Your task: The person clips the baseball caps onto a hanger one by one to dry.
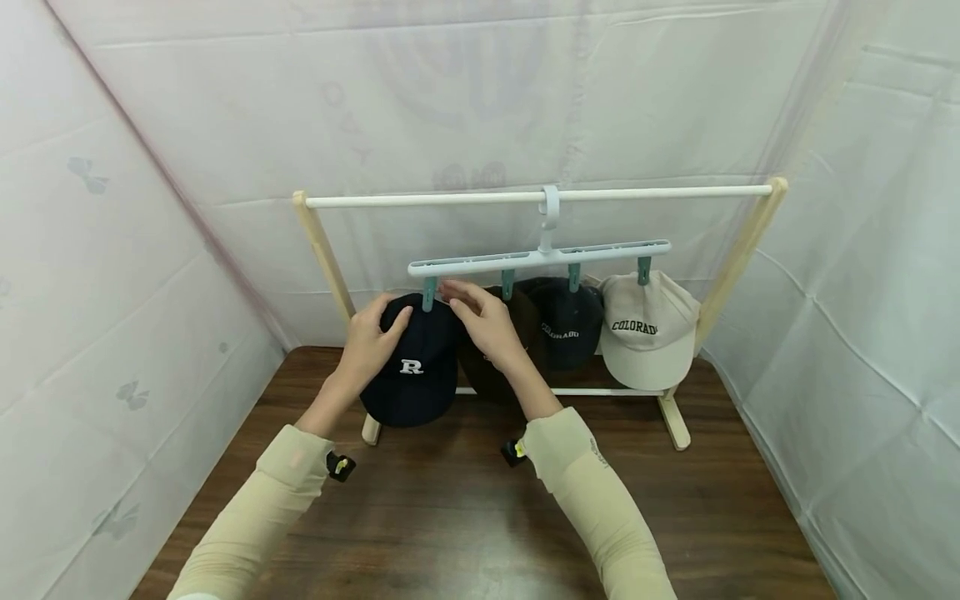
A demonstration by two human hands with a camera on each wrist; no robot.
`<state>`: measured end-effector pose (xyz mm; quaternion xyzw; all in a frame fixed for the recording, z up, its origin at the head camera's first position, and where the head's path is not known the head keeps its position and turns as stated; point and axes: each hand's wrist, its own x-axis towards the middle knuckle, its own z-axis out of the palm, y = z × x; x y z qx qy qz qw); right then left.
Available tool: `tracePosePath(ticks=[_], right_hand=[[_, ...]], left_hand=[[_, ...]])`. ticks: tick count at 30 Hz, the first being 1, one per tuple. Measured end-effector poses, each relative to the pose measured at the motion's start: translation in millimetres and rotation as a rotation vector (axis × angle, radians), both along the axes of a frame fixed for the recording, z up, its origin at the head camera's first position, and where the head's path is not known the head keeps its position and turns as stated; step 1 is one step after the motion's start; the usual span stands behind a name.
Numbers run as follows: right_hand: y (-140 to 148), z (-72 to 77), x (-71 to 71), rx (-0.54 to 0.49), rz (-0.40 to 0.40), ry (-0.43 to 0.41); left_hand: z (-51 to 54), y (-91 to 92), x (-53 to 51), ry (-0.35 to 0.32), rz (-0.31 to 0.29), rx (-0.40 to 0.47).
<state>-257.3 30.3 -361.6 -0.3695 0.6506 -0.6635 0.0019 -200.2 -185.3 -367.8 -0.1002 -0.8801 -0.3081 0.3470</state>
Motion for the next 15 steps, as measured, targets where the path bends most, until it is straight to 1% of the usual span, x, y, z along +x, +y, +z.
tracePosePath(ticks=[2,4,7,8,10,13,15], right_hand=[[6,2.3,8.6,0.005,0.003,0.002],[11,4.4,17.6,0.006,-0.002,0.002],[20,7.2,30.8,0.021,-0.004,0.003],[22,4.5,31.8,0.030,-0.009,0.007],[27,-4.8,31.1,0.057,-0.027,0.010],[34,-23.0,28.0,0.093,-0.055,0.010],[41,-36.9,26.5,0.112,-0.075,0.008]], left_hand=[[-0.5,-0.8,0.8,0.023,-0.010,-0.003],[-1.0,-2.3,1.9,0.057,-0.033,0.000],[-0.8,-3.7,4.9,0.125,-0.070,-0.006],[-0.4,-3.6,6.1,0.158,-0.078,-0.024],[0.6,-1.1,9.1,0.225,-0.065,-0.094],[2.5,6.1,16.5,0.319,-0.013,-0.232],[3.1,12.6,23.6,0.353,0.009,-0.302]])
